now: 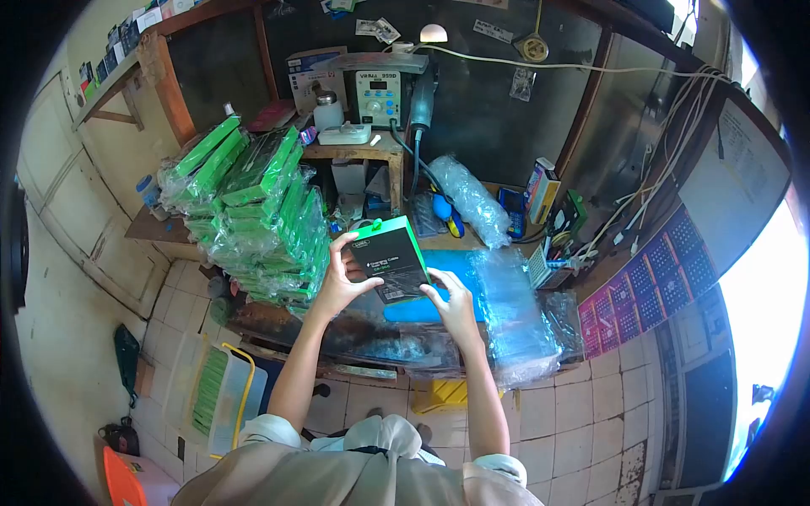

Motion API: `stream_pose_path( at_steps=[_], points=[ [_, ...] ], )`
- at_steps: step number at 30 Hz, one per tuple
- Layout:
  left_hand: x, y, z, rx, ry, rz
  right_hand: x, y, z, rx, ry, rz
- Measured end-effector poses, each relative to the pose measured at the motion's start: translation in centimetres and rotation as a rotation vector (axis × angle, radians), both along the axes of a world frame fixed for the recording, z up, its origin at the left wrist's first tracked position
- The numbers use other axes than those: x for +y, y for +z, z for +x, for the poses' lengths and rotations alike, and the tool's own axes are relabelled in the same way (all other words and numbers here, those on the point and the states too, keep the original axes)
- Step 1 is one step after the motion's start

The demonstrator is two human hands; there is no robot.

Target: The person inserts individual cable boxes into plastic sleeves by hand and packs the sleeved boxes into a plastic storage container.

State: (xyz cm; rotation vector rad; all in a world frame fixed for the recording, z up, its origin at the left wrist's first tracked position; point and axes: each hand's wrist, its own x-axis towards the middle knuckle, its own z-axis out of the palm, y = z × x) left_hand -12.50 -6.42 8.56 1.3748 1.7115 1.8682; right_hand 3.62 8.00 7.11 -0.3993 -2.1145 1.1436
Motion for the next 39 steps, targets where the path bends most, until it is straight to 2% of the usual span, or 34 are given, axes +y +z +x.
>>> stream_pose_path(
  at_steps=[4, 7, 9, 11, 18, 21, 23, 26, 29, 33, 35, 37, 39],
  points=[
    [0.1, -0.1, 0.0, 0.032, 0.024, -0.044, 0.1, 0.0, -0.2, -0.004, -0.004, -0.005],
    [0.1, -0.1, 0.0, 0.173, 0.017, -0.079, 0.1, -0.5, -0.5, 0.016, 0.058, -0.121],
    [-0.2, 0.5, 0.1, 0.176, 0.008, -0.076, 0.7, -1.6, -0.7, 0.058, 0.076, -0.262],
    [-0.7, 1.1, 0.2, 0.08, -0.126, -0.16, 1.0, -1.9, -0.5, 0.056, 0.092, -0.27],
    [-1.0, 2.0, -0.1, -0.021, -0.134, -0.174, 0.8, -0.3, 0.0, -0.003, 0.212, -0.409],
    [-0.9, 1.9, -0.4, 0.123, -0.1, -0.168, 0.6, 0.7, -0.1, 0.035, 0.218, -0.404],
    [-0.6, 2.1, -0.2, 0.083, -0.076, -0.129, 0.5, 2.0, 0.0, 0.038, 0.248, -0.404],
    [-0.4, 2.0, -0.3, 0.203, -0.038, -0.079, 0.2, 3.1, -0.2, 0.005, 0.2, -0.256],
    [0.0, 1.3, -0.8, 0.468, 0.038, 0.06, 1.5, 2.1, -0.6, 0.0, 0.24, -0.099],
    [-0.1, 1.7, -0.2, 0.357, 0.082, -0.031, 1.8, 1.5, -1.2, 0.08, 0.211, -0.128],
    [-0.1, 2.2, 0.0, 0.395, 0.095, -0.045, 1.8, 1.8, -1.4, 0.078, 0.174, -0.119],
    [-0.2, 2.8, 0.1, 0.435, 0.107, -0.062, 2.0, 2.1, -1.9, 0.185, 0.14, -0.097],
    [0.1, 3.6, 0.2, 0.274, 0.067, -0.09, 1.9, 3.0, -2.1, 0.219, 0.124, -0.035]
  ],
)
